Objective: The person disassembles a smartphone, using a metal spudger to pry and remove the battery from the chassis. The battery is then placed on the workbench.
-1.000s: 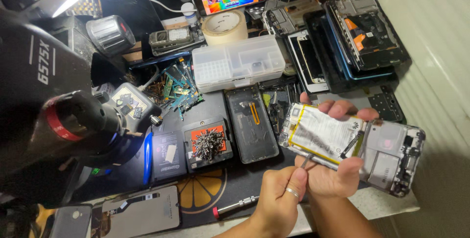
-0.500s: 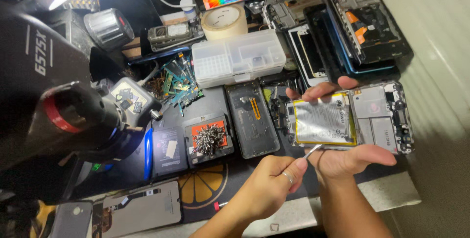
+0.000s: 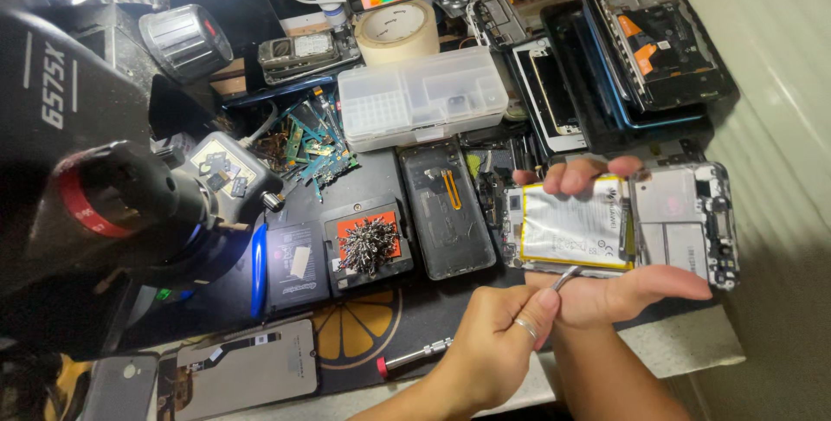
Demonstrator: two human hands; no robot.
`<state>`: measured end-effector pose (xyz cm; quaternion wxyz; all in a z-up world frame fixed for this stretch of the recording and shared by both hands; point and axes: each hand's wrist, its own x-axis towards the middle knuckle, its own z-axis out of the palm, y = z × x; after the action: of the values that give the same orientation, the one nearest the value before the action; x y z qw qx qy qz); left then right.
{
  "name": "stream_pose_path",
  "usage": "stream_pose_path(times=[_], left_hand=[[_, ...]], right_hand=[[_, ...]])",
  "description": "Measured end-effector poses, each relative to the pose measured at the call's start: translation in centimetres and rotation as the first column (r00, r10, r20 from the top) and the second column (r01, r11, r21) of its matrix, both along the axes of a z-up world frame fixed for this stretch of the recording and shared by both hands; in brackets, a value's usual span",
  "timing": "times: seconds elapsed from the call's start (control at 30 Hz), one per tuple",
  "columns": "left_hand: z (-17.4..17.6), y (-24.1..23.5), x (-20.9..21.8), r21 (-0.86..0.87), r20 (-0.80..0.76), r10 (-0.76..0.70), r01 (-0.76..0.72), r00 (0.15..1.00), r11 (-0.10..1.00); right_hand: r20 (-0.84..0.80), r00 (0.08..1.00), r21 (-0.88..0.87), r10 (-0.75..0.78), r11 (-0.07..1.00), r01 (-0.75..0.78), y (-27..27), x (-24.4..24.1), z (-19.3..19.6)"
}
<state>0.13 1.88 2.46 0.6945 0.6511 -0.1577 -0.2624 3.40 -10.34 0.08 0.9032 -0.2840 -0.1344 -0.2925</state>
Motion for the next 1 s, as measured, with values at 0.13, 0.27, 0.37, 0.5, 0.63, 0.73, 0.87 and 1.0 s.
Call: stream_pose_path(times=[0.13, 0.27, 0.37, 0.5, 0.63, 0.73, 0.87, 1.0], left_hand=[[-0.9, -0.4, -0.5, -0.011, 0.043, 0.065, -0.065, 0.997, 0.998], [-1.8, -1.1, -1.0, -0.094, -0.015, 0.122, -0.123, 0.992, 0.988], [-1.9, -1.1, -1.3, -0.104, 0.043, 0.136, -0.131, 0.990, 0.986], [-1.0, -0.5, -0.3, 0.005, -0.018, 0.003, -0.003, 1.000, 1.000], [0.3, 0.9, 1.7, 0.061, -0.051, -0.174, 0.177, 0.983, 0.982], [0.8, 1.5, 1.8, 0.084, -0.080, -0.164, 0.171, 0.983, 0.982], [1.5, 2.2, 1.9, 0.083, -0.053, -0.220, 0.223, 0.974, 0.971], [1.4, 2.0, 1.5, -0.020, -0.124, -0.202, 0.202, 0.971, 0.979]], right_hand=[[-0.079, 0.994, -0.020, -0.078, 0.997, 0.076, 0.4, 0.0, 0.4], [-0.086, 0.987, -0.081, -0.139, 0.988, 0.132, 0.5, 0.0, 0.7], [-0.032, 0.991, -0.079, -0.131, 0.989, 0.129, 0.6, -0.1, 0.6], [-0.075, 0.990, -0.070, -0.116, 0.991, 0.111, 0.1, -0.1, 1.1], [-0.089, 0.987, -0.157, -0.132, 0.981, 0.117, -0.6, 0.3, 2.3], [-0.115, 0.984, -0.220, -0.135, 0.970, 0.107, -0.7, 0.5, 2.4], [-0.004, 1.000, -0.318, -0.019, 0.948, 0.017, -1.4, 0.5, 1.6], [0.037, 0.992, -0.264, 0.123, 0.958, -0.109, -1.7, 0.9, 0.3]])
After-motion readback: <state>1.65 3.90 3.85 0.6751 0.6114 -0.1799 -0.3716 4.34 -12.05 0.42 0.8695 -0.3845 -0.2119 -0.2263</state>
